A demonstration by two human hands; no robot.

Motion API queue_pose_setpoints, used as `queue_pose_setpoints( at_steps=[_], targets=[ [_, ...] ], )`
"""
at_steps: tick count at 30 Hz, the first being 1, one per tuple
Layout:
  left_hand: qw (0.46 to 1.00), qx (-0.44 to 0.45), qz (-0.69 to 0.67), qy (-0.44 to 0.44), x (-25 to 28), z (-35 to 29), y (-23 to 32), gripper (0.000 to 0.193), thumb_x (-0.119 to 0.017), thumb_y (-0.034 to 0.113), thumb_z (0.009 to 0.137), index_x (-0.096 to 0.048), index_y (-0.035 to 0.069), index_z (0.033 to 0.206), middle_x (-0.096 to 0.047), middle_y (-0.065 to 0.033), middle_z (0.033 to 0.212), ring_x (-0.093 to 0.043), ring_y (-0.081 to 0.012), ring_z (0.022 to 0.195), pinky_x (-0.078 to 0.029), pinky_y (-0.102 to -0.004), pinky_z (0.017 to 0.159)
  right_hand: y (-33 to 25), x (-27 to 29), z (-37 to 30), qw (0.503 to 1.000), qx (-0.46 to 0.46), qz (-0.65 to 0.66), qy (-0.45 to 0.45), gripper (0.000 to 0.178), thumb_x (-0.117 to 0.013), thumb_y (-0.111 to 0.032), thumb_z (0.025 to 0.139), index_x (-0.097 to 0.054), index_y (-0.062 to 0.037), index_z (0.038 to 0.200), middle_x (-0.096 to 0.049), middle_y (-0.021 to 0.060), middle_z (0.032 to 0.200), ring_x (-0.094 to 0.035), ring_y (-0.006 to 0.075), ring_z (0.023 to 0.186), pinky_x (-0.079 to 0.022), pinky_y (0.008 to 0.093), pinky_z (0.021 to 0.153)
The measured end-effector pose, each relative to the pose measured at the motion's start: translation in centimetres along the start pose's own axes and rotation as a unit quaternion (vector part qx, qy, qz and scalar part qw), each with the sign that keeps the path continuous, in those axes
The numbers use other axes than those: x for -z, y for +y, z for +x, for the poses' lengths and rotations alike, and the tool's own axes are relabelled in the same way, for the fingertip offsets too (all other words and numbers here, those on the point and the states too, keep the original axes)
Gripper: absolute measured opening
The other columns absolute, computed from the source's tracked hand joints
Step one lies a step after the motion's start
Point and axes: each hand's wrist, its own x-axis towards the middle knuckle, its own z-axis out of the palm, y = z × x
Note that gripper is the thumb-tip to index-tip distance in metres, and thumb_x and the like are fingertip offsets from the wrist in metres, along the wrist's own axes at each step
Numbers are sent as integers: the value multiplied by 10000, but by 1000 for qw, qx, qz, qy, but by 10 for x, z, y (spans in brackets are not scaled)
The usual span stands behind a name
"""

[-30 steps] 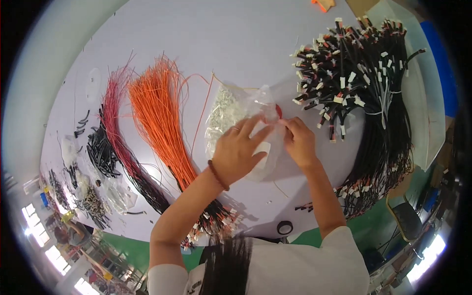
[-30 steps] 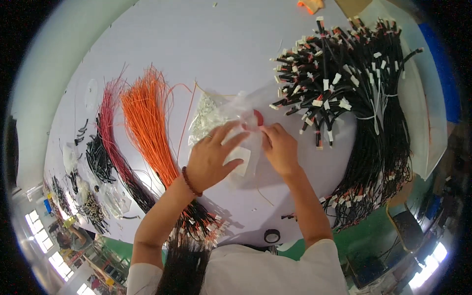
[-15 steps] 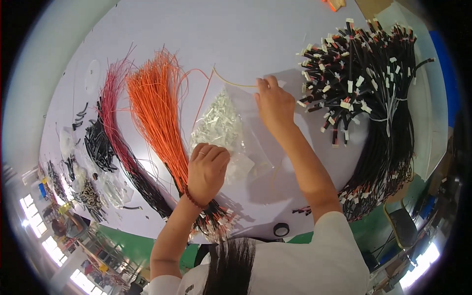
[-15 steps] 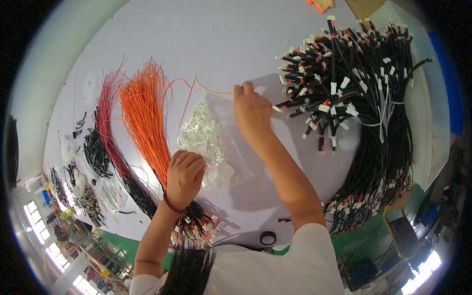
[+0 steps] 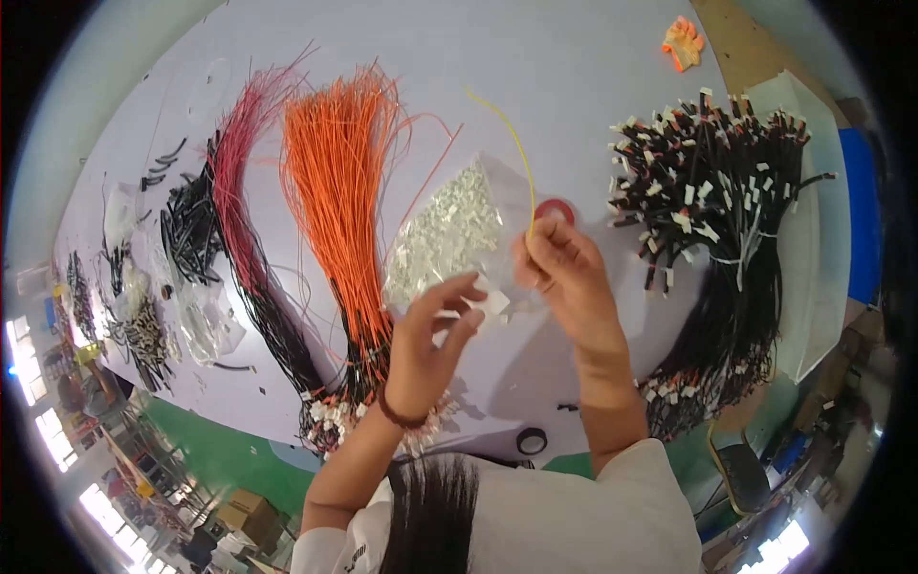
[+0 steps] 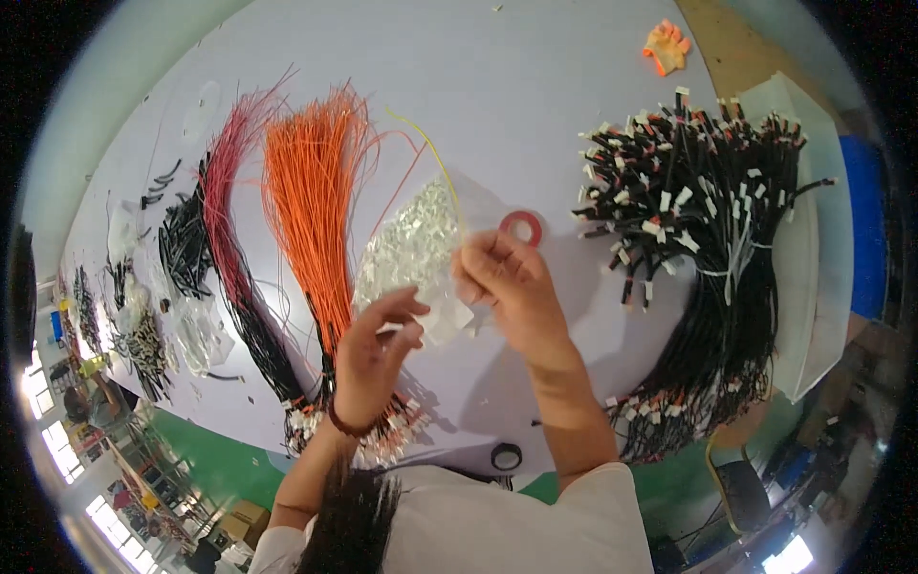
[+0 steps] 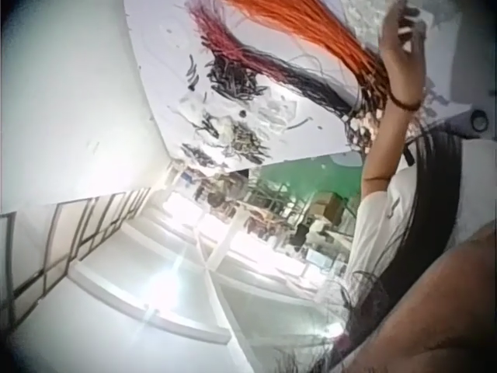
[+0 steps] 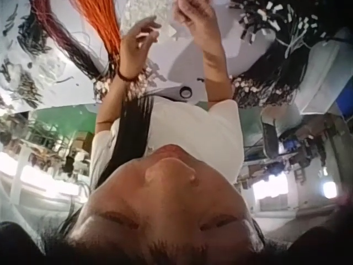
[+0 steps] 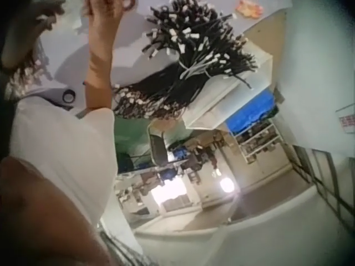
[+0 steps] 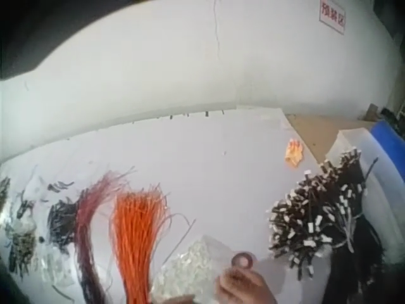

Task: Sorting and assembling bundles of colored wires with plastic connectors and labels in a factory setting.

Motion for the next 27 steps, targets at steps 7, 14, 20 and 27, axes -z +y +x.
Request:
queue_pose_setpoints(
  at_steps=[7,14,20,27],
  targets=[
    [964,75,-224,-124,10,-33,25,265,-558,146,906,-570,-6,1123,-601,-43,862,-514,-74,676,-441,-216,603,-8,-51,-97,973,-82,202,-69,90,-572,-118,882,-511,-60,913,-555,39,721,-460,88,558,-396,249,542],
    [932,38,-345,-104,27,-114,38,188,-618,170,872,-640,-16,880,-626,-49,770,-559,-87,618,-452,-217,560,-15,-111,-182,991,25,135,1,160,-525,-160,898,-519,-18,971,-613,116,787,-540,146,606,-454,291,586],
    [920,-28,-374,-113,57,-176,50,185,-609,154,877,-632,-29,867,-630,-71,788,-568,-100,621,-468,-219,575,3,-163,-242,978,196,-65,-9,193,-547,6,825,-524,34,1015,-617,130,900,-602,176,764,-507,316,719],
    [906,-71,-397,-130,86,-218,48,179,-603,158,881,-629,-19,874,-632,-68,811,-568,-98,624,-471,-221,580,17,-210,-273,958,254,-131,5,268,-582,113,780,-517,55,1034,-617,128,929,-620,182,867,-507,299,792]
  ],
)
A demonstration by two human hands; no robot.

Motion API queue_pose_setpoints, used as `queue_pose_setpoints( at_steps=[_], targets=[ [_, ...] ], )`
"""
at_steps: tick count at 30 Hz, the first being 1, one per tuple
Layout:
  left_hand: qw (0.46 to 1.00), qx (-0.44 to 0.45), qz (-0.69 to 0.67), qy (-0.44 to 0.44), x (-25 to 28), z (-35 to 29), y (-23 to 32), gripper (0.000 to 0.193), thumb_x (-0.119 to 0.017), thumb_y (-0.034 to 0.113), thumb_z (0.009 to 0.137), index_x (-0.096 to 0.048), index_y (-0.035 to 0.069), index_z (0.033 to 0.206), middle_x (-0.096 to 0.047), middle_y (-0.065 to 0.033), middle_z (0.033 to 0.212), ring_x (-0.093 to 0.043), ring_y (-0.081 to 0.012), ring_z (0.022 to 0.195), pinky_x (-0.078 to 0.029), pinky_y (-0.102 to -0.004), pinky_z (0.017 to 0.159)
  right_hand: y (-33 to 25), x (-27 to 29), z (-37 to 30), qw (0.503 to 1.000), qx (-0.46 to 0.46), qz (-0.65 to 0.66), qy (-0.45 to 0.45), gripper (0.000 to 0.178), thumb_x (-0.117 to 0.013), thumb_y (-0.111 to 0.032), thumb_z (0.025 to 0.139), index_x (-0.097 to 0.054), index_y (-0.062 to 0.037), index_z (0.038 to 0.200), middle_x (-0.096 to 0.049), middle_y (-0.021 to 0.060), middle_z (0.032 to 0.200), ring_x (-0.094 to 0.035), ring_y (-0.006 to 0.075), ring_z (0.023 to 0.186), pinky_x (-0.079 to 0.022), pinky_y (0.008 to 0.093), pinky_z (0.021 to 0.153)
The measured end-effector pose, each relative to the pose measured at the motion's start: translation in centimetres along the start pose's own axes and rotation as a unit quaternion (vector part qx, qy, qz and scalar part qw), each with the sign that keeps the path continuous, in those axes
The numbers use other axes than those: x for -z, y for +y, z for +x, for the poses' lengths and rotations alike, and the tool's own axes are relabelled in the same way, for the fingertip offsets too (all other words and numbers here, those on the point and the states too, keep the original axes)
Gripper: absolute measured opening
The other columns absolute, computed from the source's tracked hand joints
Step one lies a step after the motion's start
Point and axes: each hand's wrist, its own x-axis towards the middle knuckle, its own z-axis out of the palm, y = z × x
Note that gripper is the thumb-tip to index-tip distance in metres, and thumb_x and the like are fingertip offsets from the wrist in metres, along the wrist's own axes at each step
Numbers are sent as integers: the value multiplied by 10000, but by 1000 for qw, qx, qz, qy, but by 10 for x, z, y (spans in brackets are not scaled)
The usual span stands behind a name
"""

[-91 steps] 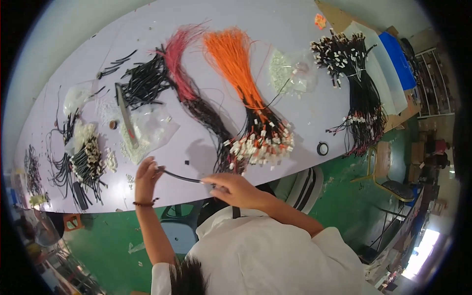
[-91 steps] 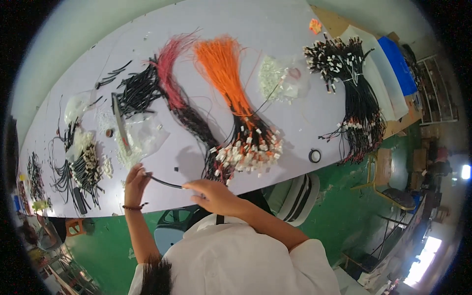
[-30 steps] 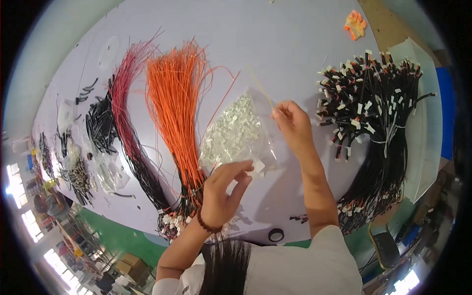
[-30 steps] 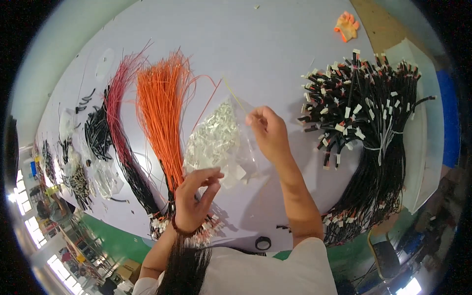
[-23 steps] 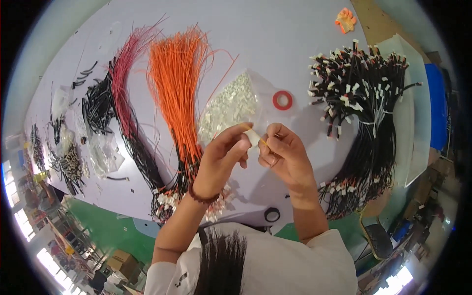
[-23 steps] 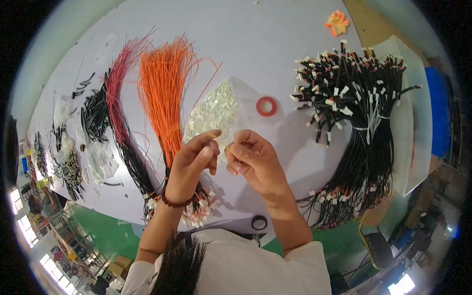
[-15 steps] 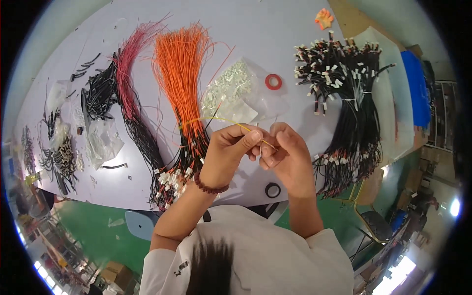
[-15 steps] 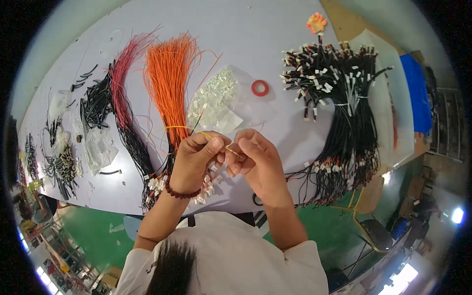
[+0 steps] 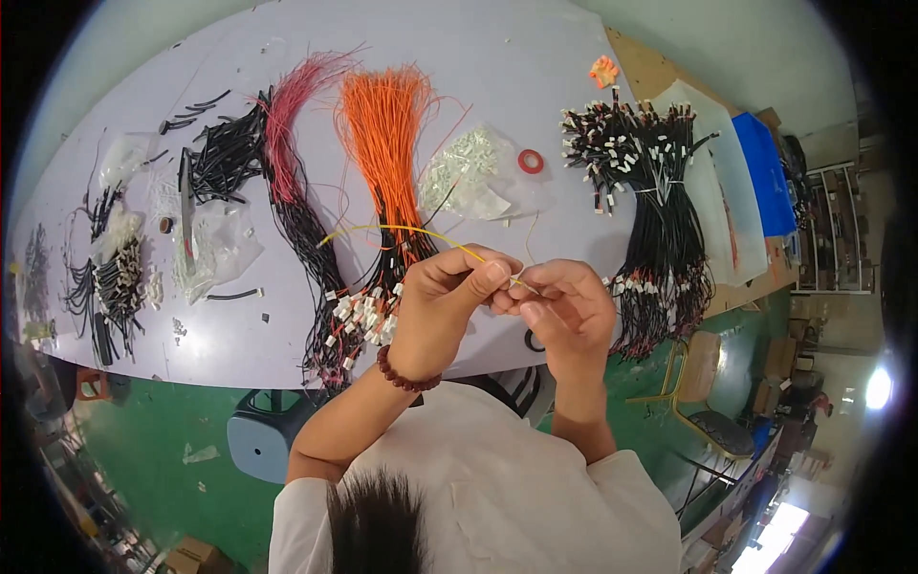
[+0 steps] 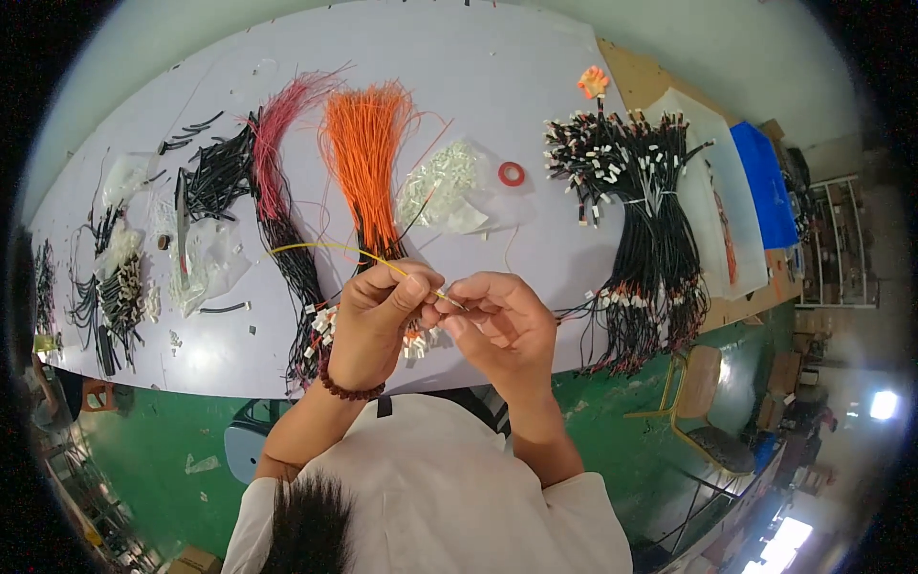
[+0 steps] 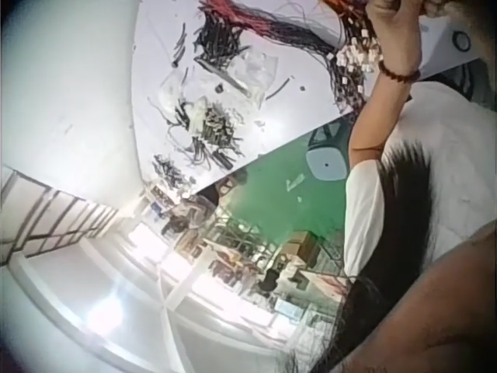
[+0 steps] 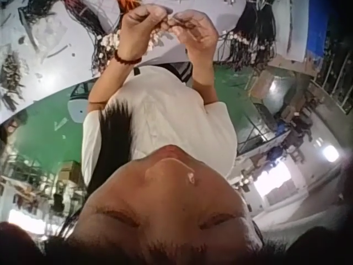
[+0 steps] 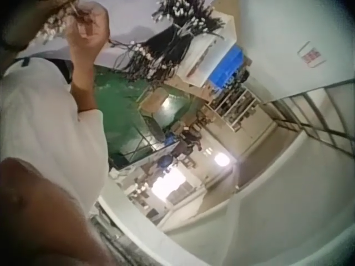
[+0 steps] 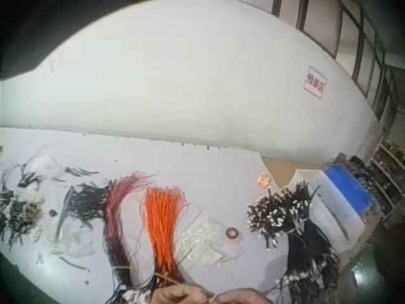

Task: Sorting and assembling bundles of colored wires with plastic connectors and labels in a factory setting.

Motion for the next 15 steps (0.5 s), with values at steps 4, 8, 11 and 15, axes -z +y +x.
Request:
queue_pose_setpoints(
  at_steps=[4,8,11,15],
  targets=[
    [1000,15,-2,0,8,-13,-5,186,-591,166,890,-632,-16,896,-637,-61,821,-557,-89,660,-459,-215,618,7,-4,-11,998,30,-55,13,196,-609,94,772,-571,53,960,-614,121,913,-607,167,813,-507,265,740],
    [994,109,-21,13,23,-27,-27,199,-585,200,895,-624,8,924,-622,-41,808,-555,-89,663,-449,-209,623,18,8,-35,974,67,-215,17,133,-622,79,792,-597,61,921,-610,140,919,-610,166,783,-506,254,716],
    [989,126,-49,57,44,-21,-47,208,-590,193,894,-629,-9,920,-616,-32,796,-539,-75,644,-444,-202,604,24,23,-57,983,-26,-160,91,116,-604,62,805,-598,57,921,-628,140,856,-606,159,730,-498,252,699],
    [989,119,-25,79,54,-6,-49,249,-543,241,923,-625,6,915,-610,-23,774,-522,-60,620,-427,-189,568,37,58,-75,972,-123,-68,188,87,-579,22,824,-602,50,902,-639,126,792,-592,163,680,-489,270,666]
  ],
)
